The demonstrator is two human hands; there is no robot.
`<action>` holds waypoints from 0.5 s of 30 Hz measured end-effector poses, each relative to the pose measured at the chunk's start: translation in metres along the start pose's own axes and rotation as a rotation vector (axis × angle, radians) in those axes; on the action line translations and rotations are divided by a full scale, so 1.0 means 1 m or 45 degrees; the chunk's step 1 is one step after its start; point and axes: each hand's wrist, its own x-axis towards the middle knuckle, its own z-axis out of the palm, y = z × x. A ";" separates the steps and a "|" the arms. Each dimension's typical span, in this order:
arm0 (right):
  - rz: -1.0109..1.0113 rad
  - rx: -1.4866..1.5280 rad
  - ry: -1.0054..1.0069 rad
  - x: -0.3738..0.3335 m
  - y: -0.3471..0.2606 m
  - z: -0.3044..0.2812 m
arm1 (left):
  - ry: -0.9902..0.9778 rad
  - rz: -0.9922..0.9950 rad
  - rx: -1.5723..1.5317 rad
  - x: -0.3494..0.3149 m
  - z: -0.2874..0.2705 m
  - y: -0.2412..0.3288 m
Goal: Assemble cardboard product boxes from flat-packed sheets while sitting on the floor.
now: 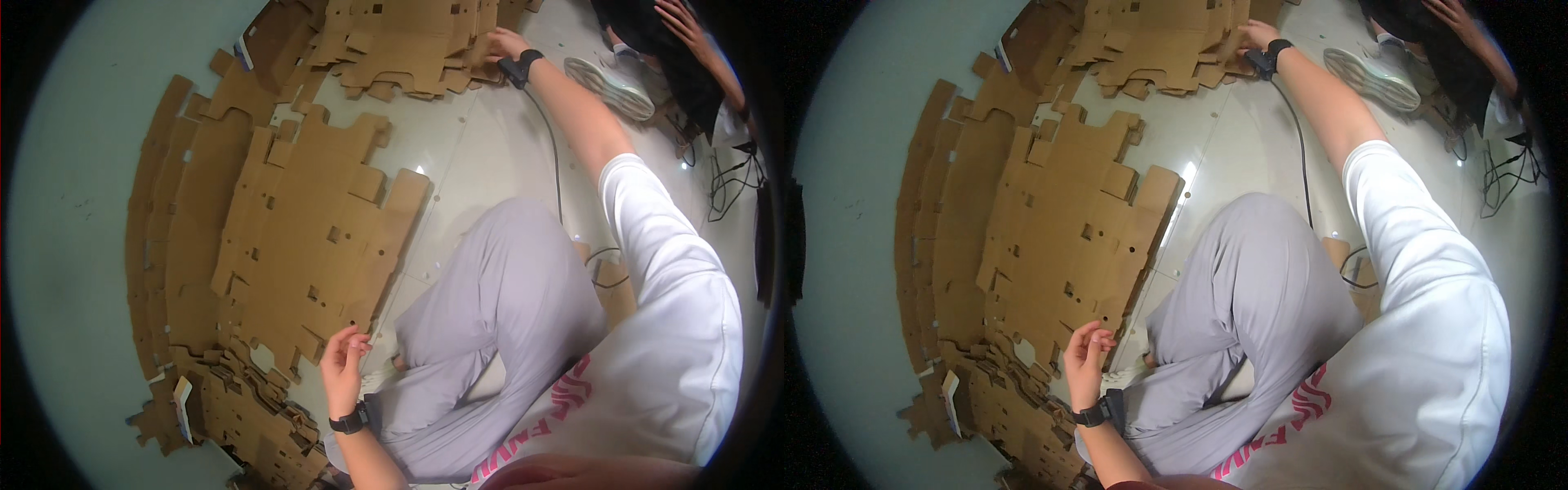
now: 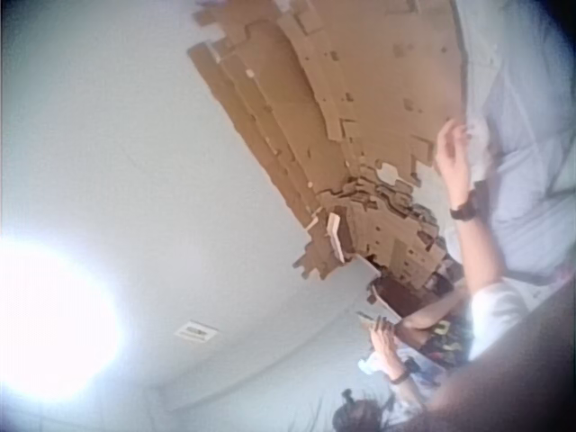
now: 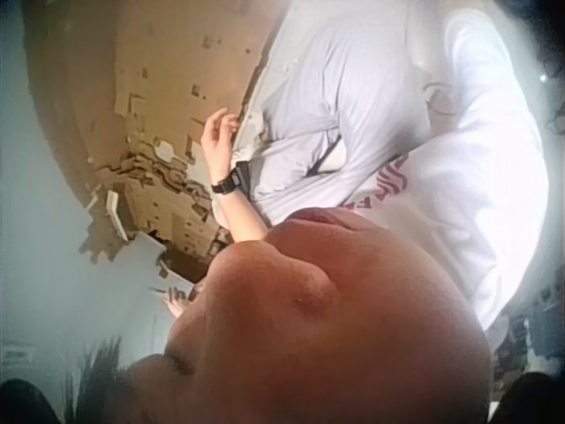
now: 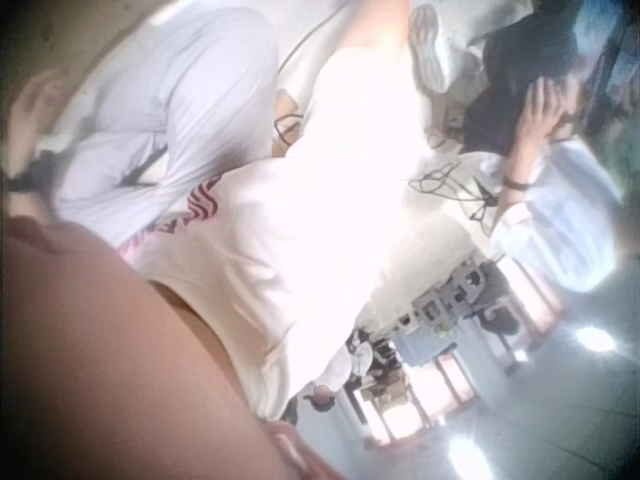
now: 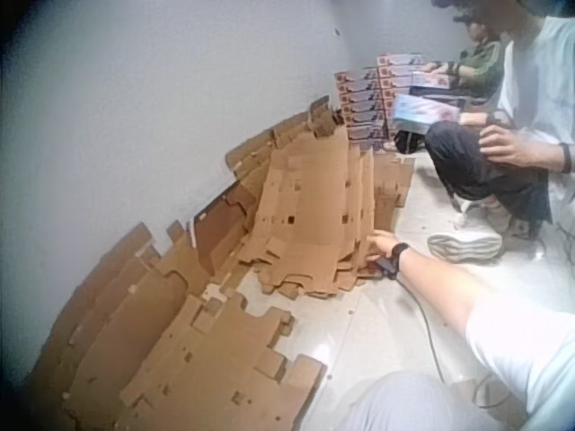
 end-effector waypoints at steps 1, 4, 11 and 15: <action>0.090 0.117 -0.025 0.005 0.016 0.006 | 0.023 -0.016 0.014 0.000 0.000 0.000; 0.130 -0.008 -0.084 0.031 0.054 0.024 | -0.002 0.002 -0.002 0.001 0.001 -0.001; 0.366 0.000 -0.110 0.029 0.090 0.032 | 0.019 0.000 0.001 0.001 -0.002 -0.002; 0.296 -0.860 -0.558 -0.001 0.113 0.076 | -0.013 0.001 0.082 0.003 0.002 -0.002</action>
